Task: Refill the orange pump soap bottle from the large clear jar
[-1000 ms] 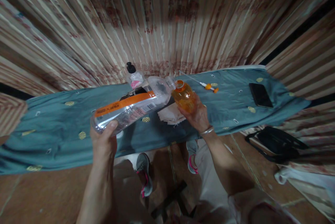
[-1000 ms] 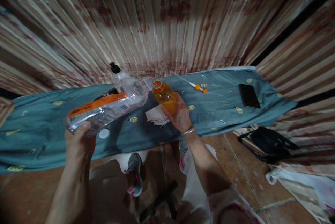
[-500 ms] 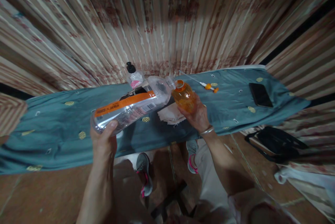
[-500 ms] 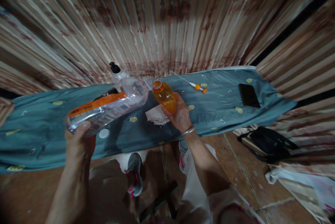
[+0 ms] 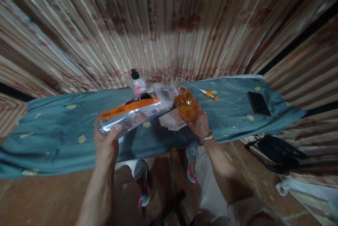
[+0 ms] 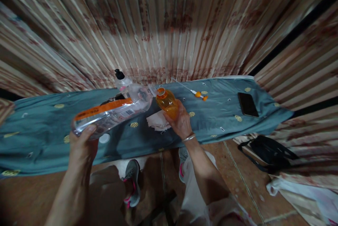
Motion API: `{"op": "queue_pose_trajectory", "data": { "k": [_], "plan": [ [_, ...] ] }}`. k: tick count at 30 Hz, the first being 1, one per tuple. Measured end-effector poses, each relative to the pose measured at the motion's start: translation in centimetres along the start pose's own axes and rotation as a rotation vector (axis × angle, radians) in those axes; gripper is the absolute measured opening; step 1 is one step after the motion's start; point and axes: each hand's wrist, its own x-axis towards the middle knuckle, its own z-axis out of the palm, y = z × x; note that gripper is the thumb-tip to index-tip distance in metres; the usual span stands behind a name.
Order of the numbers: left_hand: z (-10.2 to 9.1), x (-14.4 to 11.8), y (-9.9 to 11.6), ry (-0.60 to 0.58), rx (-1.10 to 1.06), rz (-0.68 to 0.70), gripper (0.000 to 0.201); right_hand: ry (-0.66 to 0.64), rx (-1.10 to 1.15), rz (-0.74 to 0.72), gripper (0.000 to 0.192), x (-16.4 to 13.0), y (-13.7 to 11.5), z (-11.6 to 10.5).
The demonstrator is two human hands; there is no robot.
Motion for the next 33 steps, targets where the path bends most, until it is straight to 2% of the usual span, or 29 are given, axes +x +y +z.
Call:
{"op": "queue_pose_trajectory", "data": {
  "k": [6,16,33],
  "plan": [
    [-0.31,0.13,-0.27,-0.008,0.037,-0.009,0.065,0.002,-0.036,-0.002,0.069,-0.05,0.18,0.13],
    [-0.24,0.06,-0.04,-0.005,0.004,-0.018,0.065,0.013,-0.056,0.009,0.079,-0.41,0.65,0.36],
    [-0.10,0.13,-0.25,-0.023,0.043,0.026,0.067,0.000,-0.092,0.031,0.075,-0.27,0.47,0.04]
  ]
}}
